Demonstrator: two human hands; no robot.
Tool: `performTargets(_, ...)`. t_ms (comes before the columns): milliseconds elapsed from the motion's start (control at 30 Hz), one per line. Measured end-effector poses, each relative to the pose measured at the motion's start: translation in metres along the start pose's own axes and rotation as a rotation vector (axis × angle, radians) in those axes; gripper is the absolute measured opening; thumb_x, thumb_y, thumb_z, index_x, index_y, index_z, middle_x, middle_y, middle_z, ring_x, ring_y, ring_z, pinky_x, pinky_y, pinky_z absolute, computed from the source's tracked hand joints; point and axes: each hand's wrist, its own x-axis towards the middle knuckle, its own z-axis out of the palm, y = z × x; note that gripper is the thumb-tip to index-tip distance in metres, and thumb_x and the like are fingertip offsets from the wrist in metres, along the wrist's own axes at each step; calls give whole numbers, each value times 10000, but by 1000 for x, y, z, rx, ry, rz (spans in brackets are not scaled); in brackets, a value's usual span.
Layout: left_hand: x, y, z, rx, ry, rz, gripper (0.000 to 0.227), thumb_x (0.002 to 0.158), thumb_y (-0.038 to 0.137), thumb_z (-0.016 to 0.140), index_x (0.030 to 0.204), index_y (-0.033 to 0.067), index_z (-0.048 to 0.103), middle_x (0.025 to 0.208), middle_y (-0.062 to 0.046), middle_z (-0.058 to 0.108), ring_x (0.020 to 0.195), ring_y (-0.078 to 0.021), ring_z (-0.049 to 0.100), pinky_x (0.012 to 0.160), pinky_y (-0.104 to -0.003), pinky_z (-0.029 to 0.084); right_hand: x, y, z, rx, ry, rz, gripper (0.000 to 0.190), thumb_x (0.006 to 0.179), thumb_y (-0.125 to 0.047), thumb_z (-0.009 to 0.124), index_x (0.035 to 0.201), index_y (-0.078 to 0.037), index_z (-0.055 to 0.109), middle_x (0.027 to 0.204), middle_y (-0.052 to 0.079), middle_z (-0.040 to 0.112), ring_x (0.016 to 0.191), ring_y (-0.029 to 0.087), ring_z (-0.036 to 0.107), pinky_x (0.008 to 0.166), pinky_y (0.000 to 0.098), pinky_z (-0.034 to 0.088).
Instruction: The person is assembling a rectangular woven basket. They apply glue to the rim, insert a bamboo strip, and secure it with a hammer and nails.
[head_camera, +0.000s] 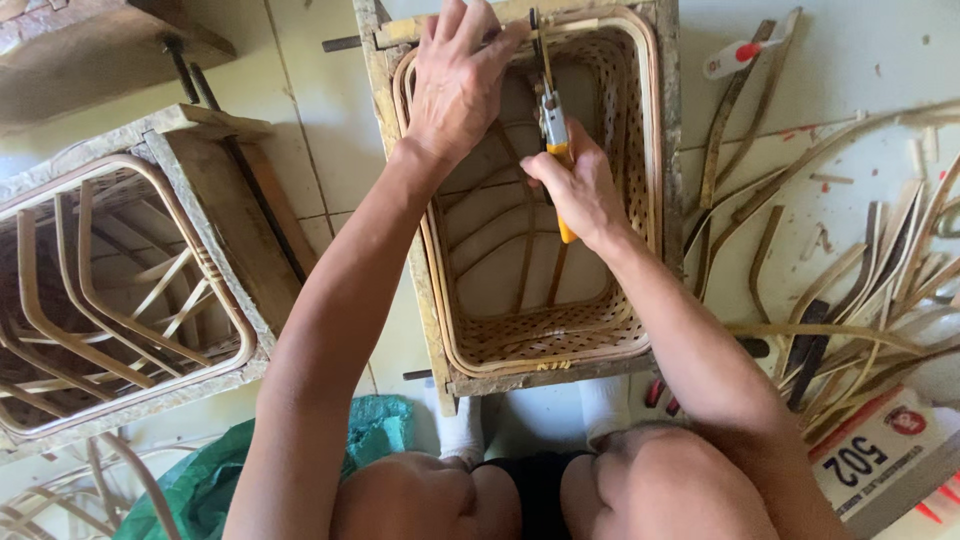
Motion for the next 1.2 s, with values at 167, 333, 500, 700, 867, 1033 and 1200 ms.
performTargets(167,0,-1,3,43,22,-7,344,880,52,702,1219,105,719,1054,-70,520,1067,-271,515,928,-431,449,1,-2,11,-1,30,39,358,864,-164,612,1188,-27,548,766,-1,551,637,132,589,542,297,530)
performTargets(333,-2,1,7,63,-4,-16,363,872,52,675,1227,106,726,1054,-66,528,1075,-261,514,928,-437,448,1,2,17,-49,60,23,257,885,-136,604,1112,-37,535,722,1,499,567,126,506,454,327,462)
performTargets(500,-2,5,3,60,-16,-27,279,918,91,672,1189,118,734,1050,-55,534,1070,-268,515,917,-416,456,-5,-8,26,173,96,68,155,877,-144,618,956,-54,519,678,20,507,495,127,520,407,300,428)
performTargets(700,7,3,-1,60,3,5,235,929,68,681,1149,127,742,1036,-46,537,1032,-262,522,902,-410,459,-60,3,-56,138,193,-31,340,903,-195,693,1204,-44,646,882,57,657,646,106,645,538,275,593)
performTargets(867,4,-2,-2,78,-66,49,376,921,15,651,1262,148,738,1051,-54,542,1043,-254,524,918,-413,455,-90,72,-220,-389,511,98,422,1090,-291,708,1333,2,525,1063,94,653,858,218,638,759,419,578)
performTargets(1033,0,-6,1,206,-134,144,511,909,-5,620,1347,224,752,1012,-66,540,992,-236,517,895,-414,457,-96,188,-295,-845,475,523,717,926,-422,778,1474,-51,501,1308,231,629,1182,402,619,1027,585,504)
performTargets(1200,-4,-7,11,127,-95,88,251,985,218,761,1232,261,779,1013,-19,576,966,-213,520,868,-391,454,-85,239,-315,-1192,499,427,912,858,-512,855,1508,-35,427,1415,295,503,1330,488,460,1104,694,336)
